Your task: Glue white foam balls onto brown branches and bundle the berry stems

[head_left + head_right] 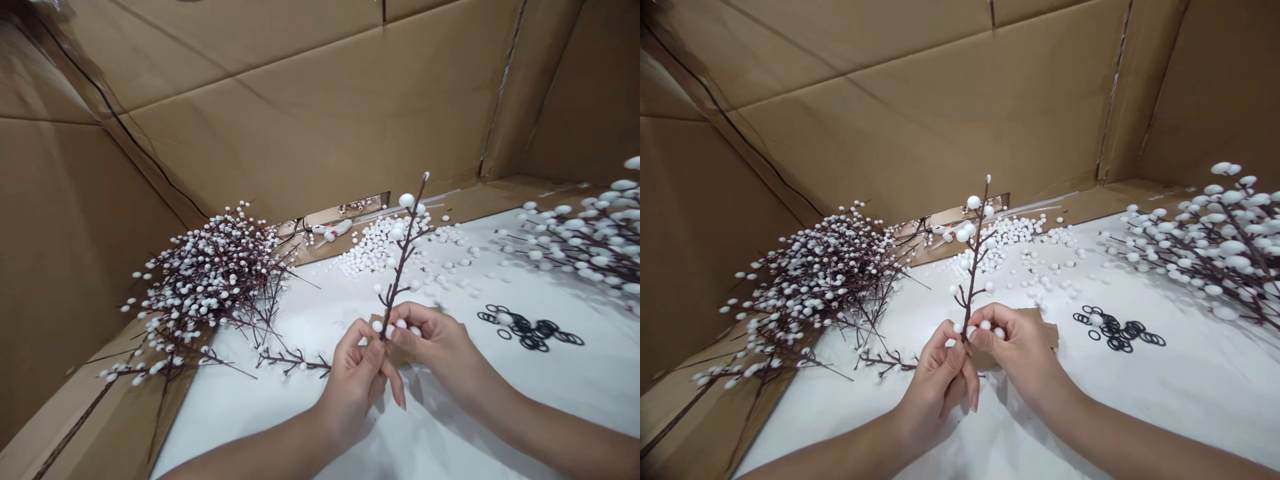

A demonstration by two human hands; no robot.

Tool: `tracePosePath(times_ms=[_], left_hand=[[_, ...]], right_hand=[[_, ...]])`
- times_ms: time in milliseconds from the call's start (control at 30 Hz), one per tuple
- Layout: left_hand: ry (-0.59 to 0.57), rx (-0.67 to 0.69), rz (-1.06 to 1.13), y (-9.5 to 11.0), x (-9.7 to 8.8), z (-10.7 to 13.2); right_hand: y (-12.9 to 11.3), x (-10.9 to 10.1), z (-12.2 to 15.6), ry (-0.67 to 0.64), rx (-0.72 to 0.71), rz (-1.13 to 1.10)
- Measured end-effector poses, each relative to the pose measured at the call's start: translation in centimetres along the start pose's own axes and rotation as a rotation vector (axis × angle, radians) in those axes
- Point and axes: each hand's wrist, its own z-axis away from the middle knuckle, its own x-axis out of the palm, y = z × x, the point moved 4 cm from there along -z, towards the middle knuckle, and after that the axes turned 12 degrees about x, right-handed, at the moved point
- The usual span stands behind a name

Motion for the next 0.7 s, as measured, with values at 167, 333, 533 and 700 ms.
tracePosePath(times_ms=[167, 333, 533, 700], left_hand=[[-0.011, -0.004, 0.014, -0.1, -0.1, -0.1], [-0.018, -0.004, 0.023, -0.4, -0.2, -0.2], [-0.001, -0.063, -0.025, -0.8, -0.4, -0.2], [-0.042, -0.083, 0.021, -0.8, 0.2, -0.4]], right_hand=[[-0.2, 0.1, 0.1, 0.011, -0.007, 0.013], [-0.6, -0.1, 0.3, 0.076, -0.01, 0.093], [-0.7, -0.6, 0.1, 0.135, 0.008, 0.179], [-0.5, -1.0, 0.0, 0.127, -0.022, 0.137]])
